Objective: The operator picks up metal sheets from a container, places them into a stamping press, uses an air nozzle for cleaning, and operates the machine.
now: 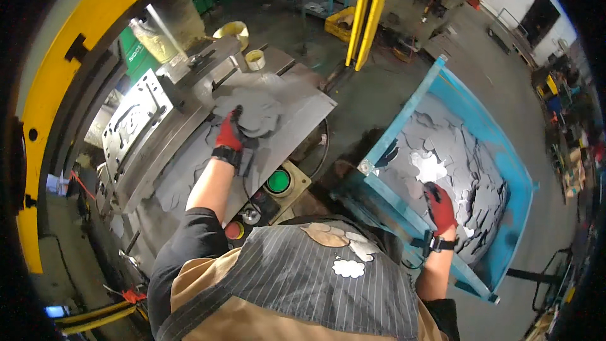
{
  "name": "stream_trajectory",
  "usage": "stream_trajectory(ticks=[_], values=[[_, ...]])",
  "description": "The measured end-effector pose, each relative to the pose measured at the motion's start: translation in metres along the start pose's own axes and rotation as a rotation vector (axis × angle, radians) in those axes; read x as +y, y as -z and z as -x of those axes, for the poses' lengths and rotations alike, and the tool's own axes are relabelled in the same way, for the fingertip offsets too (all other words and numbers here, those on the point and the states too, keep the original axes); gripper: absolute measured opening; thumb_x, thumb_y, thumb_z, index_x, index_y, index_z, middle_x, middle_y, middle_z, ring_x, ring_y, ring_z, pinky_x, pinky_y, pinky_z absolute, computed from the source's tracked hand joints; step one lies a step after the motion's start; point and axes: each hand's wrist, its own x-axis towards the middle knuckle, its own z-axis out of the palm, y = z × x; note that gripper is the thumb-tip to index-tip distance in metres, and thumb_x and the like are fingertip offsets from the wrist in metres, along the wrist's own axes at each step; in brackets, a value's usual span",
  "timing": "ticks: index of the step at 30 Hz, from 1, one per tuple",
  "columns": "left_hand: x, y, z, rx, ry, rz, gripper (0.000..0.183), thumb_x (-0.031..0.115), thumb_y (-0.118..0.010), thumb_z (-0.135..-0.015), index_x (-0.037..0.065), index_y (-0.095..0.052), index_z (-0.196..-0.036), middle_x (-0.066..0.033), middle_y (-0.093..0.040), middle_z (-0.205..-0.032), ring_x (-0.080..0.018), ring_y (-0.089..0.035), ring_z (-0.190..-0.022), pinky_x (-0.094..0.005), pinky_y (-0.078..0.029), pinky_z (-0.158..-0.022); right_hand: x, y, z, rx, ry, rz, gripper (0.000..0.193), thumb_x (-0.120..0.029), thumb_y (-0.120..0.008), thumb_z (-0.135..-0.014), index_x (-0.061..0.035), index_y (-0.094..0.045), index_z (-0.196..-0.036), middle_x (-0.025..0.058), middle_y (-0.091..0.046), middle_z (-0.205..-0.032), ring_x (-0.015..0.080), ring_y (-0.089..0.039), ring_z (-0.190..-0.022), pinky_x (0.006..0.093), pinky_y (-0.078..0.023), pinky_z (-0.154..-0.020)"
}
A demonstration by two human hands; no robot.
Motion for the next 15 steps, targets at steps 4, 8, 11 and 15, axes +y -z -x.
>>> stream_trajectory(ticks=[4, 8, 11, 15], values=[[0.032, -0.035, -0.010, -0.033, 0.081, -0.093, 0.043, 0.019, -0.050, -0.082, 0.000, -0.044, -0.121, -0.0121, -0.050, -0.119, -0.0258, -0.048, -0.107, -0.0386, -0.042, -0.087, -0.019, -0.014, 0.001, -0.018, 0.094, 0.044, 0.036, -0.021, -0.060, -0.079, -0.0025, -0.055, -0.110, 0.0149, -0.058, -0.105, 0.0250, -0.054, -0.100, 0.0306, -0.040, -0.086], [0.035, -0.009, -0.018, 0.050, -0.109, -1.219, 0.045, 0.017, -0.046, -0.084, 0.003, -0.038, -0.126, -0.0146, -0.046, -0.124, -0.0281, -0.045, -0.113, -0.0383, -0.039, -0.092, -0.040, -0.004, 0.004, -0.048, 0.112, 0.104, 0.046, -0.033, -0.061, -0.077, -0.0056, -0.053, -0.113, 0.0148, -0.056, -0.107, 0.0284, -0.052, -0.101, 0.0342, -0.041, -0.086], [0.005, 0.046, -0.050, -0.040, -0.315, -1.485, 0.049, 0.026, -0.045, -0.085, 0.004, -0.035, -0.128, -0.0144, -0.043, -0.127, -0.0294, -0.043, -0.114, -0.0389, -0.036, -0.095, -0.035, 0.009, 0.008, 0.015, 0.108, 0.290, 0.048, -0.042, -0.056, -0.078, -0.0085, -0.054, -0.112, 0.0154, -0.054, -0.109, 0.0317, -0.050, -0.102, 0.0374, -0.040, -0.088], [0.035, -0.031, -0.012, -0.420, -0.242, -0.535, 0.045, 0.018, -0.037, -0.088, 0.005, -0.031, -0.131, -0.0114, -0.034, -0.133, -0.0273, -0.037, -0.119, -0.0384, -0.029, -0.101, 0.009, 0.034, 0.029, 0.187, -0.068, 0.113, 0.045, -0.037, -0.059, -0.078, -0.0071, -0.055, -0.110, 0.0146, -0.058, -0.103, 0.0292, -0.054, -0.097, 0.0342, -0.042, -0.083]])
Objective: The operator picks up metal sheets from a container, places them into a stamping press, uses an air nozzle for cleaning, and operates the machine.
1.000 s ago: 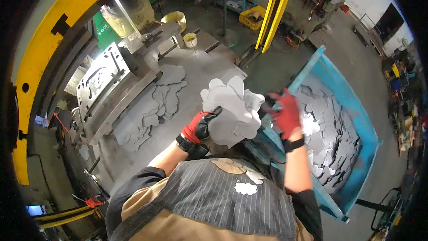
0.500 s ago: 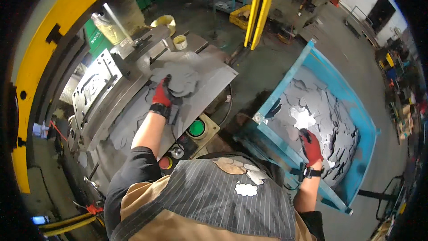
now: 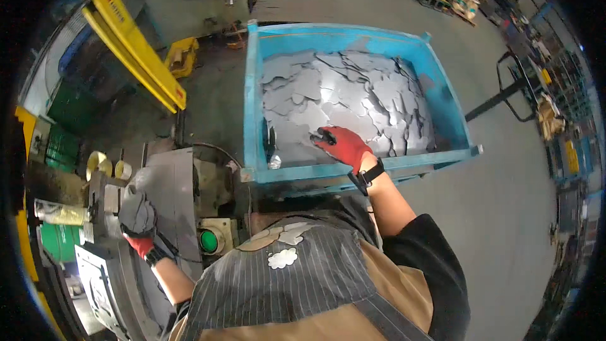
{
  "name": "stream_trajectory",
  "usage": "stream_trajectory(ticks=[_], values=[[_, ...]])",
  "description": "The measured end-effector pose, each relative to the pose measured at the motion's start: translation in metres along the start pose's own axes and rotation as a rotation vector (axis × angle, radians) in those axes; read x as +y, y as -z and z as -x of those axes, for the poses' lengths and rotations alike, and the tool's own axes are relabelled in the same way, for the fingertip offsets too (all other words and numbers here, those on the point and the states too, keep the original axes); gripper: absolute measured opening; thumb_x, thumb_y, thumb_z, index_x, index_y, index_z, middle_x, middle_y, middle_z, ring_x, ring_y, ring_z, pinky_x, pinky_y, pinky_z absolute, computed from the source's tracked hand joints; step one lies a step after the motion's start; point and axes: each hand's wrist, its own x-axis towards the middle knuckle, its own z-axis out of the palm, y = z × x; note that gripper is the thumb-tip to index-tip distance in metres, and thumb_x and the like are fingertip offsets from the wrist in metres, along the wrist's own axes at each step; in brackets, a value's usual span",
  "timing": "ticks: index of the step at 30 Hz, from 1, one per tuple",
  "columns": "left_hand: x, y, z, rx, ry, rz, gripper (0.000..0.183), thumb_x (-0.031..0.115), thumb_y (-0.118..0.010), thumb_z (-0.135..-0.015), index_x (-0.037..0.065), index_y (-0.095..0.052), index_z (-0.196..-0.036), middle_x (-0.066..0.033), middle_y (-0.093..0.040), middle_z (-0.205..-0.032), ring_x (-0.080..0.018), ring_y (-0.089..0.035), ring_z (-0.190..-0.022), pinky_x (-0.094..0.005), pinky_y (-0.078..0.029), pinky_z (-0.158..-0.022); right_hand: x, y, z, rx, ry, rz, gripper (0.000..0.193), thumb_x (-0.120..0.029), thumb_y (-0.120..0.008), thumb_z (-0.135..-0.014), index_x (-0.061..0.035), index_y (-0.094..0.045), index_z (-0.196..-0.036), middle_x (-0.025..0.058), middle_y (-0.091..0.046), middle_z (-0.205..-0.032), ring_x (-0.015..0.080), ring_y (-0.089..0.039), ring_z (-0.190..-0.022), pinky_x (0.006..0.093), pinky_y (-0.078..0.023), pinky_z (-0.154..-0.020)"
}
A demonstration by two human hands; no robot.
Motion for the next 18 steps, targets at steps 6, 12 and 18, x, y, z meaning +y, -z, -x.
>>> stream_trajectory(ticks=[6, 12, 18], values=[[0.158, -0.178, 0.060, 0.601, -0.225, 0.205, 0.047, -0.001, -0.041, -0.084, 0.001, -0.032, -0.129, -0.0127, -0.034, -0.133, -0.0253, -0.043, -0.114, -0.0371, -0.033, -0.099, 0.069, 0.067, -0.015, 0.288, -0.115, -0.568, 0.031, -0.022, -0.056, -0.083, 0.0004, -0.057, -0.105, 0.0080, -0.063, -0.087, 0.0127, -0.057, -0.081, 0.0260, -0.044, -0.072], [0.127, -0.314, 0.053, -0.400, -0.326, -0.374, 0.056, 0.009, -0.056, -0.079, 0.000, -0.032, -0.129, -0.0176, -0.040, -0.129, -0.0284, -0.039, -0.119, -0.0356, -0.031, -0.098, 0.116, 0.172, -0.049, 0.204, 0.042, -1.422, 0.058, -0.047, -0.032, -0.089, 0.0029, -0.050, -0.111, 0.0133, -0.060, -0.098, 0.0203, -0.059, -0.085, 0.0303, -0.047, -0.077], [0.050, -0.433, 0.001, -0.271, -0.193, -0.963, 0.084, 0.044, -0.066, -0.068, 0.004, -0.028, -0.131, -0.0243, -0.032, -0.130, -0.0391, -0.035, -0.117, -0.0426, -0.032, -0.096, 0.187, 0.254, -0.106, 0.248, 0.078, -1.285, 0.057, -0.046, -0.037, -0.089, 0.0048, -0.045, -0.113, 0.0188, -0.055, -0.107, 0.0247, -0.057, -0.092, 0.0337, -0.046, -0.081]])
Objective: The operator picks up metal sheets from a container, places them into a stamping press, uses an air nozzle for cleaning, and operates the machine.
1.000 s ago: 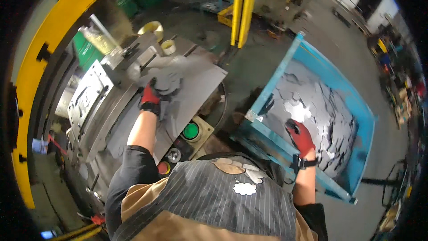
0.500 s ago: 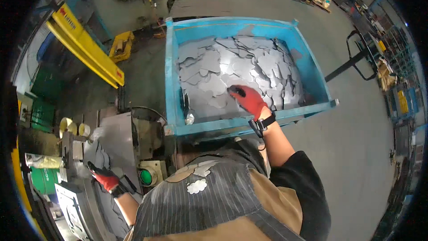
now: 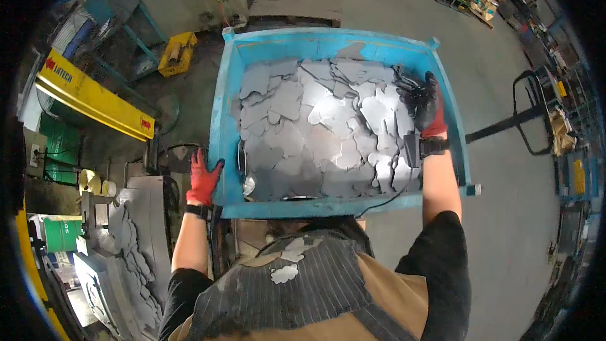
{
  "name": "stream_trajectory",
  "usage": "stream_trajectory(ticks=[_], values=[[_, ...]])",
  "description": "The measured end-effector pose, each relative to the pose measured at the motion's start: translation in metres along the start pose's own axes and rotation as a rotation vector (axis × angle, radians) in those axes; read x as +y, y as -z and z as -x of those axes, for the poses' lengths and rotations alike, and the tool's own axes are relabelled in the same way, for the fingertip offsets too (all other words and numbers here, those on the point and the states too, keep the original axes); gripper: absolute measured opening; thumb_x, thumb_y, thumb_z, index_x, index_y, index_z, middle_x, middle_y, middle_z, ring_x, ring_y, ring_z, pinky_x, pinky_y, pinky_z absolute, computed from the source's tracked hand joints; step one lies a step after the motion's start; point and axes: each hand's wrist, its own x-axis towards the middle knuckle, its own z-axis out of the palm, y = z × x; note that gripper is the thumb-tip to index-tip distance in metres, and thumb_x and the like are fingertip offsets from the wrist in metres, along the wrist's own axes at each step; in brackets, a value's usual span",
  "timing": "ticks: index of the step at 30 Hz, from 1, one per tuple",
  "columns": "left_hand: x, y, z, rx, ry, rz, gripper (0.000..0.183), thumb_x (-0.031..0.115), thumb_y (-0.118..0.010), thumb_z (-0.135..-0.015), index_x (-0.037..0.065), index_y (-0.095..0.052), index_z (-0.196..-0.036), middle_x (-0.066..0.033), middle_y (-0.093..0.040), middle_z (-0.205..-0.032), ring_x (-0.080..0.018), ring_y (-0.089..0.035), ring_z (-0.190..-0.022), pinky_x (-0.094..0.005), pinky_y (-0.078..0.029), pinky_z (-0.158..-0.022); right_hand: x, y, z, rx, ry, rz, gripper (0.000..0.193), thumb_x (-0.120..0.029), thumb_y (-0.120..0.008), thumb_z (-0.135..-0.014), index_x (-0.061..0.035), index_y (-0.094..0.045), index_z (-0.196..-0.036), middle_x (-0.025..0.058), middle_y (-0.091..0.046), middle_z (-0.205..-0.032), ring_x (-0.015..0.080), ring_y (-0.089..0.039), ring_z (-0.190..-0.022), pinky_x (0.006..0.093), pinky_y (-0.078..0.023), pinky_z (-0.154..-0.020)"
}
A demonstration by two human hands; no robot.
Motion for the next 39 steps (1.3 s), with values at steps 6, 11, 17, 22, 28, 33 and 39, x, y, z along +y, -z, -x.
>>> stream_trajectory(ticks=[6, 11, 17, 22, 28, 33, 39], values=[[0.010, -0.037, -0.070, -0.218, 0.397, 0.077, 0.091, 0.047, -0.067, -0.066, 0.002, -0.025, -0.132, -0.0273, -0.040, -0.121, -0.0395, -0.044, -0.109, -0.0419, -0.038, -0.091, 0.050, 0.027, -0.108, -0.057, -0.308, -0.076, 0.052, -0.043, -0.038, -0.089, 0.0023, -0.047, -0.111, 0.0189, -0.056, -0.107, 0.0277, -0.058, -0.093, 0.0361, -0.044, -0.085], [-0.013, -0.081, -0.059, -0.044, 0.310, -0.049, 0.080, 0.041, -0.065, -0.070, 0.003, -0.029, -0.130, -0.0238, -0.054, -0.104, -0.0386, -0.053, -0.096, -0.0426, -0.042, -0.082, 0.236, -0.031, -0.174, -0.246, -0.705, -0.314, 0.043, -0.037, -0.039, -0.089, 0.0004, -0.051, -0.107, 0.0164, -0.060, -0.098, 0.0268, -0.059, -0.089, 0.0381, -0.046, -0.083], [0.015, -0.062, -0.073, -0.105, 0.327, -0.032, 0.076, 0.037, -0.066, -0.069, 0.003, -0.032, -0.128, -0.0247, -0.048, -0.112, -0.0397, -0.050, -0.099, -0.0429, -0.042, -0.082, 0.465, -0.075, -0.250, 0.199, -0.601, -0.141, 0.056, -0.049, -0.053, -0.078, -0.0072, -0.046, -0.114, 0.0116, -0.052, -0.105, 0.0241, -0.048, -0.095, 0.0385, -0.039, -0.079], [0.008, -0.063, -0.067, -0.191, 0.436, -0.020, 0.075, 0.033, -0.069, -0.066, 0.003, -0.034, -0.125, -0.0228, -0.049, -0.111, -0.0384, -0.051, -0.097, -0.0435, -0.043, -0.080, 0.480, -0.143, -0.276, 0.547, -0.621, 0.086, 0.046, -0.041, -0.061, -0.074, -0.0063, -0.056, -0.104, 0.0049, -0.059, -0.090, 0.0179, -0.053, -0.073, 0.0300, -0.042, -0.065], [0.011, -0.060, -0.071, -0.193, 0.445, 0.006, 0.072, 0.033, -0.065, -0.069, 0.004, -0.033, -0.126, -0.0218, -0.049, -0.113, -0.0383, -0.052, -0.095, -0.0421, -0.044, -0.079, 0.462, -0.170, -0.250, 0.417, -0.589, -0.217, 0.055, -0.036, -0.064, -0.073, -0.0032, -0.049, -0.114, 0.0068, -0.057, -0.103, 0.0218, -0.052, -0.088, 0.0388, -0.041, -0.078], [0.019, -0.052, -0.079, -0.189, 0.402, 0.023, 0.072, 0.033, -0.065, -0.069, 0.004, -0.033, -0.126, -0.0224, -0.050, -0.111, -0.0368, -0.051, -0.097, -0.0410, -0.044, -0.080, 0.493, -0.148, -0.265, 0.491, -0.697, -0.100, 0.062, -0.038, -0.066, -0.072, -0.0058, -0.046, -0.121, 0.0081, -0.053, -0.111, 0.0206, -0.052, -0.083, 0.0396, -0.041, -0.073], [0.010, -0.059, -0.068, -0.095, 0.360, -0.006, 0.071, 0.032, -0.065, -0.069, 0.004, -0.033, -0.126, -0.0222, -0.051, -0.110, -0.0367, -0.051, -0.098, -0.0406, -0.044, -0.080, 0.427, -0.184, -0.246, 0.232, -0.701, -0.293, 0.051, -0.035, -0.064, -0.075, -0.0074, -0.052, -0.117, 0.0096, -0.053, -0.113, 0.0194, -0.055, -0.079, 0.0327, -0.045, -0.068]])
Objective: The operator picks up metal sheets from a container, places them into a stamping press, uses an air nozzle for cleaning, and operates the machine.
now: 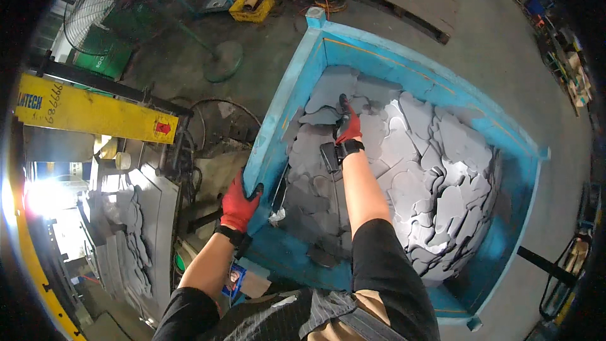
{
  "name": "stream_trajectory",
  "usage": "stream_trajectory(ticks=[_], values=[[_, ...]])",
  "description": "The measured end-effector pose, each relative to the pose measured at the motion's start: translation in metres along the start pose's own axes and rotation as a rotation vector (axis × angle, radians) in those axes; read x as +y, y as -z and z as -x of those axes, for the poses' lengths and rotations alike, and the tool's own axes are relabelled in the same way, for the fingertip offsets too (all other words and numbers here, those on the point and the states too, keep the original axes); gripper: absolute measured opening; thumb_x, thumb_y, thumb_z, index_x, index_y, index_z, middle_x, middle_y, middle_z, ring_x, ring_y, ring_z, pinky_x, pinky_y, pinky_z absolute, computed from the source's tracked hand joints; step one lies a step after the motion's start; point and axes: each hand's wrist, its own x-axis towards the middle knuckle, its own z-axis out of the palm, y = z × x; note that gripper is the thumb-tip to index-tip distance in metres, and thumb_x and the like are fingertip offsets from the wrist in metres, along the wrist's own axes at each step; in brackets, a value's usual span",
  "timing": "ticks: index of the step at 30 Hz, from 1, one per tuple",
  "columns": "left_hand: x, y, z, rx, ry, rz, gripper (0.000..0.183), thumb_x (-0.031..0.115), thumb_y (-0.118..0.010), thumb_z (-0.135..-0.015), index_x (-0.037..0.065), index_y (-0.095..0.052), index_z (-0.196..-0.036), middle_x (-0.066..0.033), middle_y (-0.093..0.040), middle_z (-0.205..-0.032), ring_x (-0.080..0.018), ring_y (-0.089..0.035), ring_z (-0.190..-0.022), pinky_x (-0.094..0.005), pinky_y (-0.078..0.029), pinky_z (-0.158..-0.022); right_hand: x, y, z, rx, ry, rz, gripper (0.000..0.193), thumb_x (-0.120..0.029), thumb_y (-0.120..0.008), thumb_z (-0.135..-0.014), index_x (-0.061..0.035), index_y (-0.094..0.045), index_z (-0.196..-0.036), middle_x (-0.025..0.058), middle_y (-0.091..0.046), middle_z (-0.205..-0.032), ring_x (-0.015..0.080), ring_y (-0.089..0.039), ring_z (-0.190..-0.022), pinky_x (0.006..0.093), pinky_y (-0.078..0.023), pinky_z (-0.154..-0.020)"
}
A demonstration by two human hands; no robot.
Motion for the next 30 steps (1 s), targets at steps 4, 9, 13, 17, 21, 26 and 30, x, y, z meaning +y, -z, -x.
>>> stream_trajectory(ticks=[4, 9, 13, 17, 21, 26, 30], values=[[0.004, 0.004, 0.000, -0.082, 0.042, 0.018, 0.070, 0.034, -0.065, -0.070, 0.004, -0.033, -0.126, -0.0222, -0.049, -0.112, -0.0370, -0.051, -0.099, -0.0408, -0.043, -0.081, 0.013, 0.019, -0.032, 0.118, 0.247, 0.409, 0.042, -0.028, -0.067, -0.073, -0.0004, -0.058, -0.104, 0.0089, -0.060, -0.097, 0.0231, -0.057, -0.082, 0.0353, -0.046, -0.071], [0.007, 0.008, -0.005, -0.042, -0.022, 0.065, 0.070, 0.033, -0.064, -0.070, 0.003, -0.033, -0.125, -0.0229, -0.049, -0.113, -0.0379, -0.050, -0.099, -0.0409, -0.042, -0.082, 0.027, 0.049, -0.063, 0.055, 0.530, 0.719, 0.040, -0.025, -0.067, -0.073, 0.0005, -0.059, -0.102, 0.0083, -0.061, -0.092, 0.0213, -0.056, -0.080, 0.0365, -0.046, -0.067], [0.006, 0.006, 0.001, -0.059, 0.021, 0.048, 0.069, 0.033, -0.065, -0.070, 0.003, -0.034, -0.125, -0.0231, -0.049, -0.112, -0.0383, -0.050, -0.098, -0.0412, -0.042, -0.082, 0.021, 0.060, -0.019, 0.102, 0.149, 0.392, 0.036, -0.025, -0.065, -0.074, -0.0013, -0.061, -0.100, 0.0080, -0.061, -0.090, 0.0208, -0.056, -0.076, 0.0360, -0.046, -0.067], [-0.004, 0.001, 0.000, -0.061, -0.006, 0.060, 0.069, 0.034, -0.065, -0.070, 0.004, -0.034, -0.124, -0.0232, -0.050, -0.111, -0.0383, -0.050, -0.097, -0.0418, -0.042, -0.082, 0.005, 0.113, 0.044, -0.154, 0.542, 0.838, 0.041, -0.016, -0.064, -0.069, -0.0018, -0.056, -0.107, 0.0082, -0.057, -0.102, 0.0183, -0.055, -0.088, 0.0314, -0.044, -0.074], [-0.008, -0.005, 0.003, -0.023, 0.008, 0.029, 0.069, 0.033, -0.066, -0.070, 0.004, -0.035, -0.124, -0.0230, -0.051, -0.110, -0.0379, -0.051, -0.097, -0.0421, -0.042, -0.082, -0.018, 0.165, 0.104, -0.340, 0.354, 0.803, 0.050, -0.004, -0.059, -0.068, 0.0021, -0.046, -0.116, 0.0143, -0.046, -0.125, 0.0193, -0.049, -0.110, 0.0285, -0.040, -0.091], [-0.012, -0.002, 0.007, 0.017, -0.067, 0.121, 0.064, 0.038, -0.063, -0.071, 0.005, -0.039, -0.120, -0.0217, -0.053, -0.106, -0.0372, -0.052, -0.096, -0.0420, -0.043, -0.080, -0.026, 0.186, 0.179, -0.249, 0.296, 0.325, 0.036, -0.011, -0.046, -0.080, 0.0011, -0.051, -0.113, 0.0123, -0.052, -0.118, 0.0147, -0.052, -0.098, 0.0244, -0.044, -0.076], [0.000, 0.032, 0.015, -0.129, -0.009, 0.255, 0.063, 0.037, -0.062, -0.072, 0.002, -0.040, -0.119, -0.0199, -0.051, -0.112, -0.0353, -0.050, -0.102, -0.0406, -0.041, -0.084, -0.032, 0.154, 0.254, -0.389, 1.121, 1.177, 0.045, -0.017, -0.050, -0.080, 0.0027, -0.045, -0.119, 0.0123, -0.054, -0.115, 0.0098, -0.053, -0.095, 0.0204, -0.046, -0.071]])
